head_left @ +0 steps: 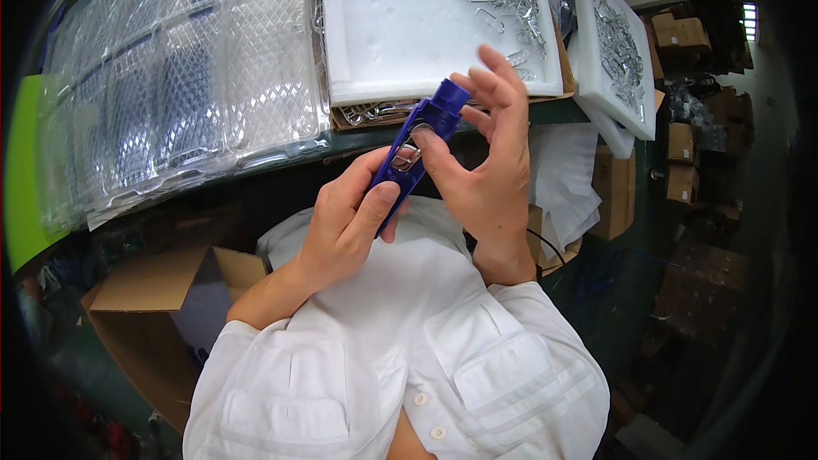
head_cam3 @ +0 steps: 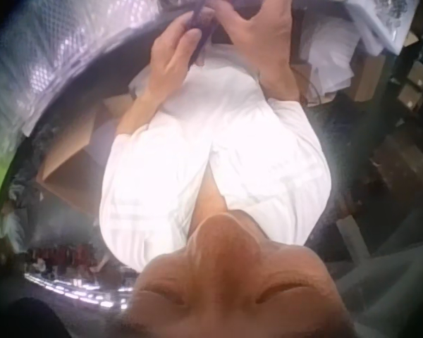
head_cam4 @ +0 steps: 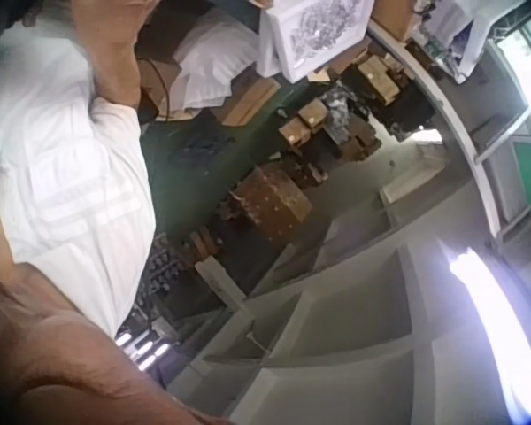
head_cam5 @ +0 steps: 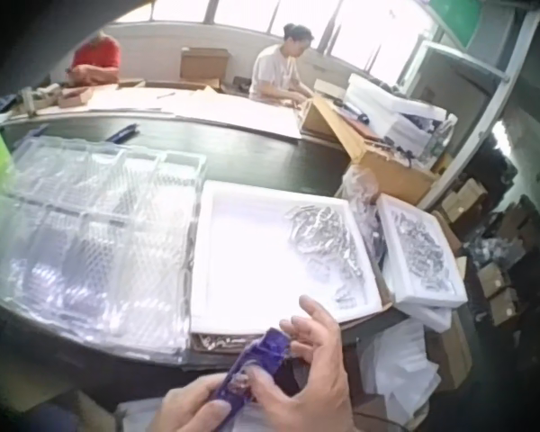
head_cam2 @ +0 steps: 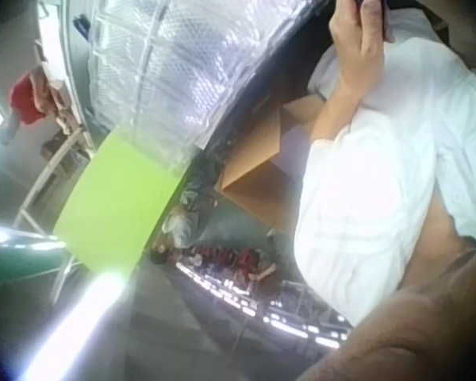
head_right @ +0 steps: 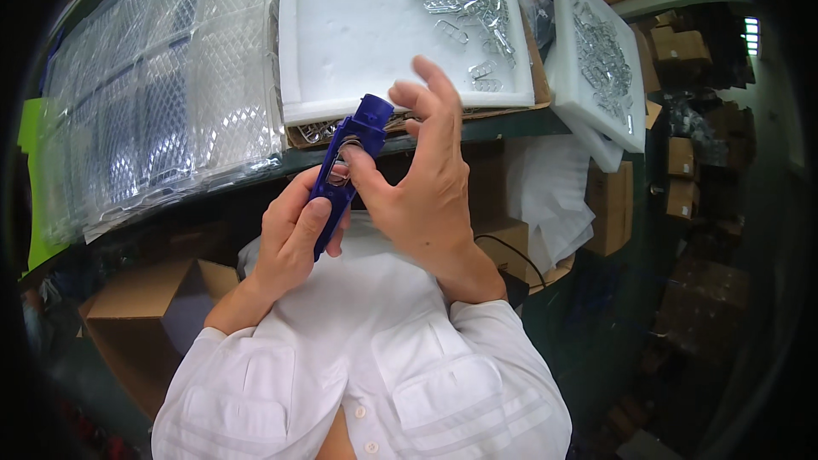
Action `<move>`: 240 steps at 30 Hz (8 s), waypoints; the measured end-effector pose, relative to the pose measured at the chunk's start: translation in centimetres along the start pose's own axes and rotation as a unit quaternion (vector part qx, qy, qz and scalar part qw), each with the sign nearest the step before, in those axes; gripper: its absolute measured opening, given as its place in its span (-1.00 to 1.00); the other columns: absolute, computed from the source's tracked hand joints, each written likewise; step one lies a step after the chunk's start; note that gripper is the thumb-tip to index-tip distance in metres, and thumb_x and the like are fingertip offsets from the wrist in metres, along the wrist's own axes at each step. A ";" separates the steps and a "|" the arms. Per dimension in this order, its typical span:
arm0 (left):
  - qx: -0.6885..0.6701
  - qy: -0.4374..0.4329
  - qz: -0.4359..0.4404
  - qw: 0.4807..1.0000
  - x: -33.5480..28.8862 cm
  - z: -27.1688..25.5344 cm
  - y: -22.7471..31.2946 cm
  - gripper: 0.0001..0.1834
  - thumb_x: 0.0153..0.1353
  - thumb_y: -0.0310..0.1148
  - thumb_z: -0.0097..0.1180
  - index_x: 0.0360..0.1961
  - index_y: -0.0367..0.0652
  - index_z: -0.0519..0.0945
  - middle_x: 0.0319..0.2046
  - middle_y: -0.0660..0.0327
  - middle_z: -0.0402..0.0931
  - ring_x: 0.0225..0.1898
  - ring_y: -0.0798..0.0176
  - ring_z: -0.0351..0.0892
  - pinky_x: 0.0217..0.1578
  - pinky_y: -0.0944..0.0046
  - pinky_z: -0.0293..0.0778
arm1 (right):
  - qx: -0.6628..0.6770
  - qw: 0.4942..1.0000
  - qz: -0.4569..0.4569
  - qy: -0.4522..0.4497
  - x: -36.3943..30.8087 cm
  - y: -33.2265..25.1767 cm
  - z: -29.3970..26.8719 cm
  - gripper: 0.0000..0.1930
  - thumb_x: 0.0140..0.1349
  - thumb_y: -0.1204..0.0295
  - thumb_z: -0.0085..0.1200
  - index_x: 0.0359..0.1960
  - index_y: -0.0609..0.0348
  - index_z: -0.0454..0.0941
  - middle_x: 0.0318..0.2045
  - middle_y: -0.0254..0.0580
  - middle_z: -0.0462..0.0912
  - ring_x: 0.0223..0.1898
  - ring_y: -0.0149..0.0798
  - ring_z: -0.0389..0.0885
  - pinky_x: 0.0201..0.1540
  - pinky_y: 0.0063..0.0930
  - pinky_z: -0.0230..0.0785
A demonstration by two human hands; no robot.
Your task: The person repeatedly picks up a purple stapler and a metal staple from a tray, inserts the staple into the stapler, and places the assembled unit into a cardboard box. The process is repeated continuously throughout the clip.
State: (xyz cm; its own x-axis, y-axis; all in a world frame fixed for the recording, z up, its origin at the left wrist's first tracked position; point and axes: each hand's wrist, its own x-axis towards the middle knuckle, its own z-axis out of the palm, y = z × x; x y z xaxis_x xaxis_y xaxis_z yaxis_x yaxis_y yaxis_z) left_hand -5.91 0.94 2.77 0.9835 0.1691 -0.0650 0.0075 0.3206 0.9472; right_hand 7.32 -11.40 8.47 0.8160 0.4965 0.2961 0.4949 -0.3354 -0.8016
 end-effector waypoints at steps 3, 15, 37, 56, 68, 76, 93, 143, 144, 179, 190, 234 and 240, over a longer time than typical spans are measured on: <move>0.068 0.011 0.023 0.997 0.3 0.0 0.4 -0.59 0.64 -0.25 -0.08 0.29 -0.34 0.48 -0.33 0.20 0.61 -0.44 0.43 0.61 -0.39 0.44 0.51 | 0.132 0.982 0.103 -0.083 0.3 1.1 -0.5 -0.55 0.24 0.68 0.28 0.15 0.32 0.44 0.15 -0.03 0.62 0.12 -0.25 0.67 0.21 -0.31 0.53; 0.112 0.108 -0.085 0.984 1.4 0.7 -1.0 -0.77 0.51 -0.40 0.03 -0.04 -0.34 0.64 -0.56 0.20 0.61 -0.54 0.38 0.66 -0.50 0.35 0.53 | 0.177 0.967 0.139 -0.121 -1.9 4.3 2.2 -0.72 0.22 0.58 0.26 -0.08 0.31 0.47 -0.27 -0.16 0.71 -0.23 -0.36 0.73 -0.16 -0.39 0.58; 0.393 0.042 0.179 0.901 -0.6 0.8 5.3 -0.29 0.06 -0.39 0.60 0.22 -0.34 0.54 -0.15 -0.03 0.69 -0.26 0.07 0.78 -0.29 0.24 0.71 | 0.406 0.906 -0.074 -0.095 -1.0 6.3 -0.7 -0.61 0.02 0.86 0.27 -0.11 0.27 0.60 0.03 0.06 0.65 0.06 -0.19 0.65 0.07 -0.43 0.51; 0.382 -0.031 0.193 0.903 1.5 1.1 5.0 -0.53 0.09 -0.53 0.55 -0.08 -0.22 0.49 0.08 -0.19 0.66 -0.19 0.00 0.78 -0.29 0.23 0.72 | 0.333 0.934 -0.118 -0.042 0.1 9.3 -1.7 -0.54 -0.02 0.84 0.21 -0.02 0.30 0.66 0.02 0.05 0.69 0.03 -0.15 0.69 0.08 -0.41 0.53; 0.625 -0.029 0.279 0.729 13.6 -4.3 13.5 -0.60 0.21 -0.53 0.40 0.09 -0.24 0.67 0.07 -0.14 0.68 -0.01 -0.14 0.77 0.00 0.06 0.69 | 0.245 0.965 -0.041 0.088 -0.1 11.2 -5.2 -0.67 0.19 0.80 0.26 -0.01 0.33 0.65 0.00 0.00 0.71 -0.04 -0.21 0.73 0.09 -0.39 0.57; 0.694 0.284 0.210 0.627 39.5 -27.8 20.2 -0.07 0.31 0.45 0.10 0.43 -0.08 0.48 0.21 -0.22 0.60 0.27 -0.24 0.59 0.27 -0.03 0.48 | 0.142 0.980 0.025 0.141 0.2 11.6 -7.2 -0.75 0.27 0.71 0.24 -0.02 0.28 0.66 -0.04 -0.11 0.72 -0.10 -0.31 0.71 0.01 -0.44 0.54; 0.285 0.746 0.144 0.584 -28.3 -22.4 3.4 -0.86 0.43 -0.45 0.14 -0.02 -0.11 0.62 -0.22 0.30 0.66 -0.34 0.42 0.54 -0.28 0.40 0.47 | -0.254 0.956 0.022 -0.142 11.7 21.4 -11.4 -0.60 0.37 0.42 0.22 0.21 0.29 0.63 0.06 -0.01 0.68 0.01 -0.08 0.65 0.10 -0.22 0.52; 0.137 0.654 0.187 0.720 -27.3 -11.0 4.4 -0.46 0.65 -0.09 -0.23 0.40 -0.29 0.36 -0.21 0.12 0.59 -0.41 0.38 0.53 -0.32 0.34 0.53 | 0.068 0.989 0.014 0.128 6.0 12.5 -6.8 -0.76 0.48 0.57 0.14 0.12 0.34 0.65 -0.13 -0.27 0.70 -0.14 -0.44 0.63 -0.08 -0.57 0.51; 0.139 0.575 0.202 0.781 -24.4 -9.9 6.5 -0.45 0.66 -0.11 -0.25 0.44 -0.30 0.33 -0.20 0.11 0.59 -0.43 0.38 0.52 -0.31 0.33 0.55 | 0.100 0.987 -0.013 0.126 5.5 11.7 -6.0 -0.74 0.40 0.64 0.16 0.10 0.36 0.66 -0.11 -0.24 0.71 -0.16 -0.41 0.63 -0.08 -0.54 0.52; -0.003 0.041 -0.060 0.997 -0.1 0.3 1.0 -0.59 0.53 -0.48 0.02 0.35 -0.24 0.45 -0.18 0.28 0.69 -0.38 0.54 0.53 -0.43 0.48 0.47 | -0.065 0.983 -0.156 -0.078 0.4 1.1 -0.9 -0.75 0.10 0.69 0.36 -0.19 0.30 0.61 0.25 0.17 0.56 0.09 0.05 0.70 0.12 -0.22 0.55; 0.032 0.030 -0.010 0.999 1.0 -0.2 0.2 -0.67 0.57 -0.42 0.01 0.26 -0.32 0.47 -0.22 0.22 0.64 -0.33 0.46 0.60 -0.31 0.42 0.55 | 0.238 0.951 0.150 -0.126 0.7 2.3 0.0 -0.70 0.26 0.60 0.26 0.04 0.31 0.60 -0.19 -0.29 0.74 -0.12 -0.44 0.72 -0.02 -0.47 0.58; 0.459 -0.031 0.210 0.863 1.9 1.3 6.5 -0.30 0.03 -0.48 0.62 0.18 -0.31 0.51 0.00 -0.09 0.71 -0.10 0.06 0.80 -0.13 0.21 0.74 | 0.483 0.866 -0.070 -0.111 0.0 10.2 -1.4 -0.70 0.12 0.65 0.35 -0.07 0.34 0.69 0.05 0.11 0.66 0.10 -0.13 0.65 0.15 -0.34 0.48; 0.477 -0.062 0.198 0.854 4.1 1.3 7.6 -0.37 0.05 -0.47 0.63 0.08 -0.30 0.51 0.01 -0.15 0.70 -0.11 0.08 0.80 -0.17 0.22 0.75 | 0.419 0.906 -0.015 -0.056 0.4 10.7 -2.9 -0.53 0.01 0.87 0.10 0.02 0.37 0.63 0.07 0.09 0.65 0.03 -0.22 0.65 0.12 -0.41 0.50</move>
State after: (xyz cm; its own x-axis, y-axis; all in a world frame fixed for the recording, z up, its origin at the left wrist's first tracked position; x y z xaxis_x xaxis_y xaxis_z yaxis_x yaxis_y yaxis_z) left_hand -1.56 2.90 10.10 0.9544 -0.0307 0.2968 -0.2437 -0.6539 0.7162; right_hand 13.80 -17.12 1.55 0.7480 0.5885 0.3069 0.0778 0.3815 -0.9211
